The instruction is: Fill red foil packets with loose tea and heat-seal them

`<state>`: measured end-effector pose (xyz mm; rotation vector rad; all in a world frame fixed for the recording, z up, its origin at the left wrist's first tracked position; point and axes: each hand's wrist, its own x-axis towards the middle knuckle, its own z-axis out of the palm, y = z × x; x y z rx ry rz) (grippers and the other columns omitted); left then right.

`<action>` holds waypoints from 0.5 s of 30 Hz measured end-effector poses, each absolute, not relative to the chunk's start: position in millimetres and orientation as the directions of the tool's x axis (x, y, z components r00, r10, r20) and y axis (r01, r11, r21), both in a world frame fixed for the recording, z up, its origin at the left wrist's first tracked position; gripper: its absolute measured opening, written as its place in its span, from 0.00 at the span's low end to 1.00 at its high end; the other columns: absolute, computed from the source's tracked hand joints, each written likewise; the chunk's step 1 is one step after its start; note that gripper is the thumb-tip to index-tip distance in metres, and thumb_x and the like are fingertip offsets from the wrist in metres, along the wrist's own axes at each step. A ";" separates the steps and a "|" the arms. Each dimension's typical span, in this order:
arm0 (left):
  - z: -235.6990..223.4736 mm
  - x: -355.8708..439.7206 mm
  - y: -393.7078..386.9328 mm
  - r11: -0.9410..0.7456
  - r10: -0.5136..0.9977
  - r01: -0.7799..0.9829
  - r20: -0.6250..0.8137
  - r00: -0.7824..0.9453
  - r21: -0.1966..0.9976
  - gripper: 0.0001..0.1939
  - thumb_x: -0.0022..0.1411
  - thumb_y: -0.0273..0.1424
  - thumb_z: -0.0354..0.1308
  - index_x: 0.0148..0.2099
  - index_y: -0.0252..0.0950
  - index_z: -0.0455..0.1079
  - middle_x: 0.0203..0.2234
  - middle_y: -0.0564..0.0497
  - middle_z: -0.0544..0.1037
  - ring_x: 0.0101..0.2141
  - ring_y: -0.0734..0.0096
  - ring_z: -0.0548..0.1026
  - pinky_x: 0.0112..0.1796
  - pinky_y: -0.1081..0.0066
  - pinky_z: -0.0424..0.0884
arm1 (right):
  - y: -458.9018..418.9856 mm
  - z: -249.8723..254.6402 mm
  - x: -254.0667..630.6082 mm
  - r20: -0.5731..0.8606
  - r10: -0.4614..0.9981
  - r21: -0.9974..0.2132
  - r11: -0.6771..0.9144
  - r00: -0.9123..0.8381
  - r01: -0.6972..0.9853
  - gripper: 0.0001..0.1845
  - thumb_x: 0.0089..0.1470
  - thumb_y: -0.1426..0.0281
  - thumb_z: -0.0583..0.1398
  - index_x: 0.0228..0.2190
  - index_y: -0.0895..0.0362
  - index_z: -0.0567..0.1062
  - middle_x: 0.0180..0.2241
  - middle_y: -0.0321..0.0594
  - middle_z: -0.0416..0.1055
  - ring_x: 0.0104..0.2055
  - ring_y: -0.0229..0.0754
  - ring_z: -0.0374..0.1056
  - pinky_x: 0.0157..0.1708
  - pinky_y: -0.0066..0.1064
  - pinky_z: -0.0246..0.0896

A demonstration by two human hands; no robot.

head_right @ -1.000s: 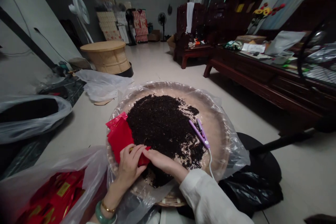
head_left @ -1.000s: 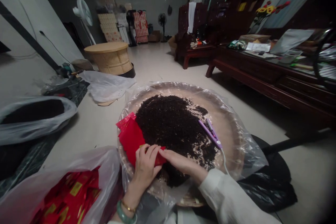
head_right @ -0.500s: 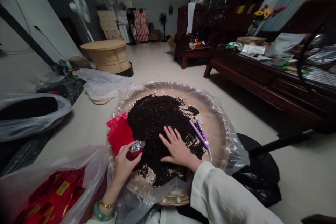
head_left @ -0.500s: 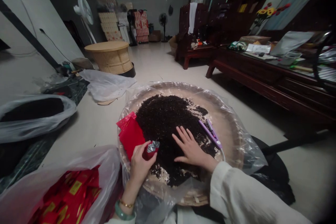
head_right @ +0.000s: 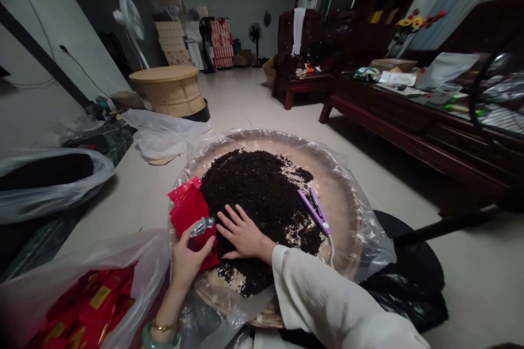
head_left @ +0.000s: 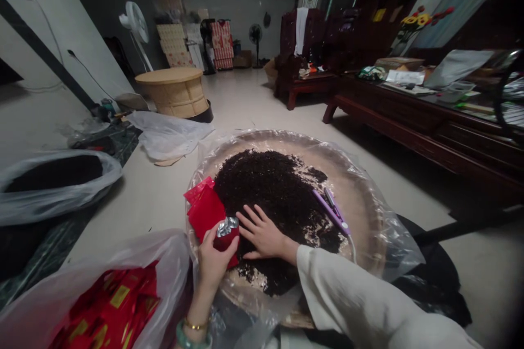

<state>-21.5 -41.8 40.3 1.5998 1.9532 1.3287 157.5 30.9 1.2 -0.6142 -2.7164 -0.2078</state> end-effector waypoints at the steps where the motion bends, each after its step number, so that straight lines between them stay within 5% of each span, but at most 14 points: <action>1: 40.6 -21.7 -41.5 -0.034 0.886 0.613 0.307 -0.347 0.789 0.27 0.50 0.43 0.61 0.47 0.29 0.71 0.39 0.43 0.75 0.38 0.65 0.75 0.42 0.67 0.72 | 31.0 0.8 151.3 0.353 0.364 0.072 0.908 -0.862 0.413 0.43 0.53 0.41 0.50 0.56 0.61 0.66 0.62 0.52 0.49 0.66 0.63 0.32 0.61 0.55 0.26; 7: 41.3 -24.4 -40.4 0.029 0.899 0.588 0.235 -0.368 0.808 0.29 0.49 0.45 0.61 0.48 0.30 0.71 0.38 0.44 0.75 0.39 0.65 0.75 0.43 0.67 0.71 | 25.9 -5.7 143.8 0.309 0.174 0.084 0.974 -0.935 0.209 0.27 0.54 0.49 0.55 0.42 0.59 0.72 0.47 0.46 0.65 0.55 0.54 0.54 0.60 0.49 0.36; 11: 42.4 -22.9 -40.2 0.012 0.892 0.598 0.261 -0.368 0.801 0.29 0.49 0.46 0.61 0.47 0.30 0.71 0.37 0.45 0.76 0.37 0.65 0.75 0.40 0.69 0.72 | 24.0 -9.6 156.0 0.312 0.087 0.059 0.992 -0.946 0.111 0.16 0.61 0.57 0.51 0.35 0.54 0.72 0.37 0.40 0.66 0.44 0.46 0.59 0.46 0.41 0.51; 15: 40.4 -19.7 -39.1 -0.035 0.888 0.626 0.312 -0.339 0.779 0.27 0.50 0.45 0.61 0.46 0.30 0.72 0.37 0.44 0.75 0.36 0.66 0.75 0.39 0.69 0.72 | 25.6 -13.6 161.6 0.374 0.051 0.077 0.993 -0.926 0.085 0.17 0.59 0.55 0.53 0.43 0.51 0.72 0.46 0.41 0.65 0.52 0.50 0.55 0.46 0.41 0.49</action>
